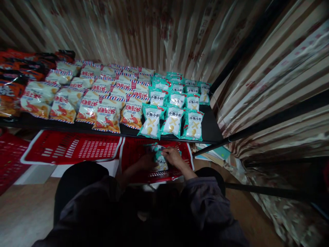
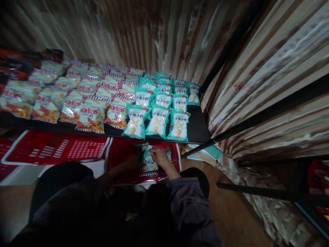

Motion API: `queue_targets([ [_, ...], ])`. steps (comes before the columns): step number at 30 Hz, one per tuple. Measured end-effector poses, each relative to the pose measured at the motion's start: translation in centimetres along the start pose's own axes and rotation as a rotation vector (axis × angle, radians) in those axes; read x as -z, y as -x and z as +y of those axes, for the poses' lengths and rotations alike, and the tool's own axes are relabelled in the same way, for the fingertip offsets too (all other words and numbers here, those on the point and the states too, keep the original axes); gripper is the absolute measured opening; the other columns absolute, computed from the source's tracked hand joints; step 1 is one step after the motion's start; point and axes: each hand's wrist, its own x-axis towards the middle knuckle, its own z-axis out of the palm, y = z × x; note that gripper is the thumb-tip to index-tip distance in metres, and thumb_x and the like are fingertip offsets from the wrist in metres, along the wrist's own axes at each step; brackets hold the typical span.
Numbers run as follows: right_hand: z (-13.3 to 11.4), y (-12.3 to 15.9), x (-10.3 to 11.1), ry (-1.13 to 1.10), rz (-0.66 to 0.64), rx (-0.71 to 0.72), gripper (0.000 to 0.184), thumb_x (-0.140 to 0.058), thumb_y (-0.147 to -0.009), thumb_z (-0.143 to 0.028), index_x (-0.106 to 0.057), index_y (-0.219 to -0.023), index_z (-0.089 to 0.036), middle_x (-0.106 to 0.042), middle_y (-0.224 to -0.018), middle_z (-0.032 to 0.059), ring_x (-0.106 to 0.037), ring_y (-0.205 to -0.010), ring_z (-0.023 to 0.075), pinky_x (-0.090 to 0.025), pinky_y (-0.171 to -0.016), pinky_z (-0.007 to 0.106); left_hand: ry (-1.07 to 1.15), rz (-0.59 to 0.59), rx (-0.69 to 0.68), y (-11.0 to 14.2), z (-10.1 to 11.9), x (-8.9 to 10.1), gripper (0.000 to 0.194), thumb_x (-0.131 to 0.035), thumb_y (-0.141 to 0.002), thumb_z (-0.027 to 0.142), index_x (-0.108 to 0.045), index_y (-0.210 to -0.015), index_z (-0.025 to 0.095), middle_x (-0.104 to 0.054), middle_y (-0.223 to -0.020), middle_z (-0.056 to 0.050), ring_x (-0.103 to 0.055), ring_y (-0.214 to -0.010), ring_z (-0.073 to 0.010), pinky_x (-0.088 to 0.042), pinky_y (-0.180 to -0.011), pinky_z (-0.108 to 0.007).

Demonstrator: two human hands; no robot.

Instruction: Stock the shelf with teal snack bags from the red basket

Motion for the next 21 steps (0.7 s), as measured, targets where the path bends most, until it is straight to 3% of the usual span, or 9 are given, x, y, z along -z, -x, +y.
queue_targets([
  [5, 0.5, 1.3, 0.2, -0.137, 0.182, 0.04, 0.025, -0.054, -0.091, -0.032, -0.075, -0.082, -0.023, -0.072, -0.085, 0.0029, -0.064, -0.079, 0.0159, -0.046, -0.076, 0.025, 0.343, -0.052, -0.042, 2.0, -0.3, 1.2, 0.06, -0.068, -0.071, 0.052, -0.061, -0.12, 0.017, -0.069, -0.116, -0.008, -0.063, -0.108, -0.0291, -0.048, -0.09, -0.034],
  [10, 0.0, 3.5, 1.5, -0.334, 0.322, 0.115, 0.03, -0.055, -0.088, -0.04, -0.073, -0.073, -0.021, -0.065, -0.07, 0.0023, -0.059, -0.066, 0.0158, -0.045, -0.065, 0.025, 0.622, -0.04, -0.084, 5.4, 1.2, 2.7, 0.079, -0.077, -0.059, 0.054, -0.058, -0.125, 0.015, -0.065, -0.122, -0.011, -0.059, -0.113, -0.0288, -0.048, -0.093, -0.036],
  [16, -4.1, 6.3, 7.3, -0.297, 0.464, 0.253, 0.032, -0.055, -0.088, -0.041, -0.072, -0.07, -0.022, -0.06, -0.065, 0.0009, -0.056, -0.063, 0.0151, -0.042, -0.061, 0.026, 0.797, 0.095, -0.124, 9.6, 3.8, 5.1, 0.066, -0.08, -0.058, 0.053, -0.066, -0.111, 0.017, -0.068, -0.113, -0.007, -0.063, -0.101, -0.0253, -0.05, -0.087, -0.035],
  [21, -7.5, 7.0, 11.5, -0.267, 0.461, 0.339, 0.028, -0.055, -0.086, -0.037, -0.069, -0.067, -0.021, -0.062, -0.066, 0.0005, -0.056, -0.063, 0.0146, -0.042, -0.062, 0.025, 0.929, 0.173, -0.167, 12.3, 5.8, 5.2, 0.059, -0.08, -0.06, 0.054, -0.065, -0.105, 0.018, -0.069, -0.105, -0.005, -0.065, -0.093, -0.0218, -0.051, -0.084, -0.033],
])
